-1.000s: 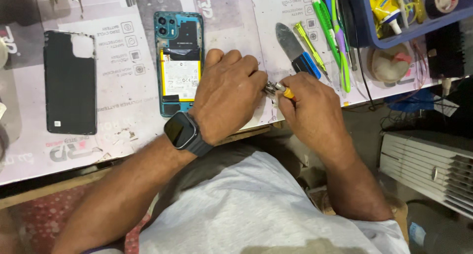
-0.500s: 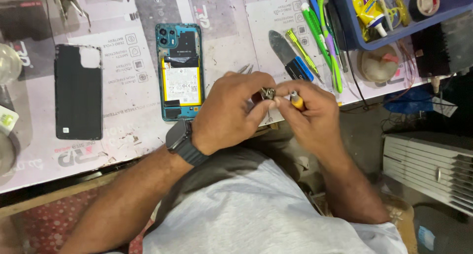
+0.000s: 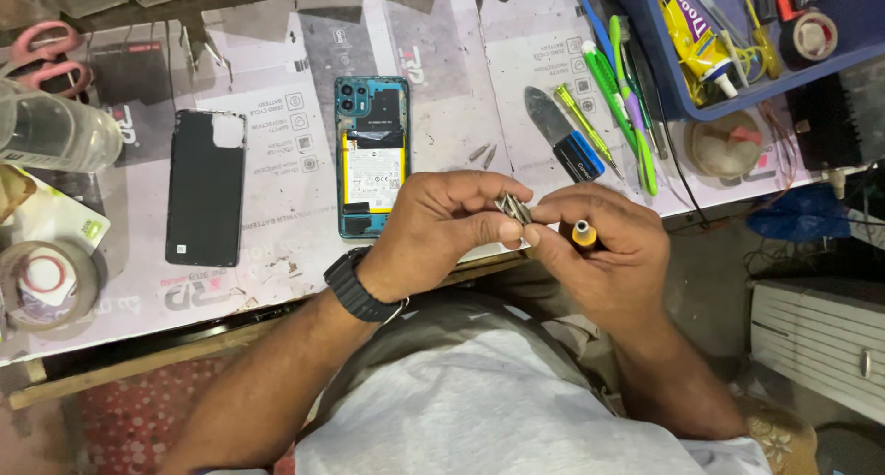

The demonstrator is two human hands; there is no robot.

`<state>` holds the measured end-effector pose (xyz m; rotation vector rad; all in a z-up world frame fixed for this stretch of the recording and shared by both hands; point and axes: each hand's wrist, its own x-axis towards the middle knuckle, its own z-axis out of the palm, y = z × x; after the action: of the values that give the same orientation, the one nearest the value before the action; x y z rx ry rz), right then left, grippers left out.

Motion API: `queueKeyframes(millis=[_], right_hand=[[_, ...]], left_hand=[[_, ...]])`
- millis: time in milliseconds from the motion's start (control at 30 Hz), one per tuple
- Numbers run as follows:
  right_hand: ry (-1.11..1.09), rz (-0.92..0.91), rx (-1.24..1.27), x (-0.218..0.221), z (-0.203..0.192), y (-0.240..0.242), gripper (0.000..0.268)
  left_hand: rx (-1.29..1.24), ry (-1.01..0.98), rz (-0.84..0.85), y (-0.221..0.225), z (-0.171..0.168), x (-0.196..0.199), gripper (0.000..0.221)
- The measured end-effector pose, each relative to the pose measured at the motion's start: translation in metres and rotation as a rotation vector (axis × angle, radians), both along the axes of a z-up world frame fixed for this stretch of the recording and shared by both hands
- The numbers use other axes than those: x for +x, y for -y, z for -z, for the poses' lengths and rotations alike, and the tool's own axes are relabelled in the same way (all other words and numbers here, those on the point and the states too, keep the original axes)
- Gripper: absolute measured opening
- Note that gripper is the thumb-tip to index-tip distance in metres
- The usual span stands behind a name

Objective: The person removes the back cover of a teal smartphone using a prying tool, then uses a screwdriver to remove several screws from the phone's frame. The back cover is placed on the table, and the person continues to unscrew components from the exposed interior.

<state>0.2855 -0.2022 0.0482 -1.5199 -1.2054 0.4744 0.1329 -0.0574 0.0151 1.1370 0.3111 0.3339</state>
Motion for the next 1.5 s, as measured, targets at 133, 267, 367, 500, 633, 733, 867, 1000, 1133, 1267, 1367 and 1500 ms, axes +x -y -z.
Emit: queueKeyframes(millis=[133,267,367,500,633,733,867,1000,1133,1267,1367,1500], right_hand=[[0.050,0.010,0.019,-0.003,0.005,-0.003,0.016],[0.101,0.002,0.054,-0.006,0.009,-0.002,0.015],[0.103,-0.010,0.073,-0.007,0.013,-0.001,0.013],[0.048,-0.015,0.075,-0.009,0.018,0.000,0.010],[-0.094,-0.046,0.028,-0.009,0.023,0.002,0.006],[-0.157,-0.070,0.029,-0.008,0.029,0.002,0.004],[-0.200,-0.092,0.020,-0.007,0.035,0.004,0.004],[-0.210,-0.076,0.017,-0.007,0.040,0.007,0.006],[-0.193,-0.102,0.031,-0.003,0.036,0.009,0.007],[-0.161,-0.193,-0.008,0.016,0.024,0.016,0.020],[-0.051,-0.294,-0.006,0.032,0.022,0.018,0.030],[-0.070,-0.369,0.008,0.038,0.026,0.021,0.035]], left_hand=[[0.226,-0.015,-0.049,-0.001,-0.004,-0.005,0.028],[0.273,-0.039,-0.065,-0.001,-0.007,-0.007,0.027],[0.312,-0.047,-0.077,-0.001,-0.008,-0.008,0.026],[0.334,-0.050,-0.079,0.000,-0.010,-0.009,0.026],[0.321,-0.040,-0.060,0.000,-0.011,-0.009,0.025],[0.314,-0.010,-0.045,0.002,-0.011,-0.008,0.022],[0.303,-0.022,-0.050,0.006,-0.011,-0.006,0.022],[0.254,-0.033,-0.043,0.010,-0.007,-0.003,0.021],[0.134,-0.018,0.002,0.012,-0.005,0.001,0.020],[-0.010,-0.034,0.151,0.008,-0.006,0.000,0.021],[0.014,-0.029,0.242,0.001,-0.007,0.001,0.023],[-0.023,-0.051,0.369,-0.001,-0.006,0.005,0.018]])
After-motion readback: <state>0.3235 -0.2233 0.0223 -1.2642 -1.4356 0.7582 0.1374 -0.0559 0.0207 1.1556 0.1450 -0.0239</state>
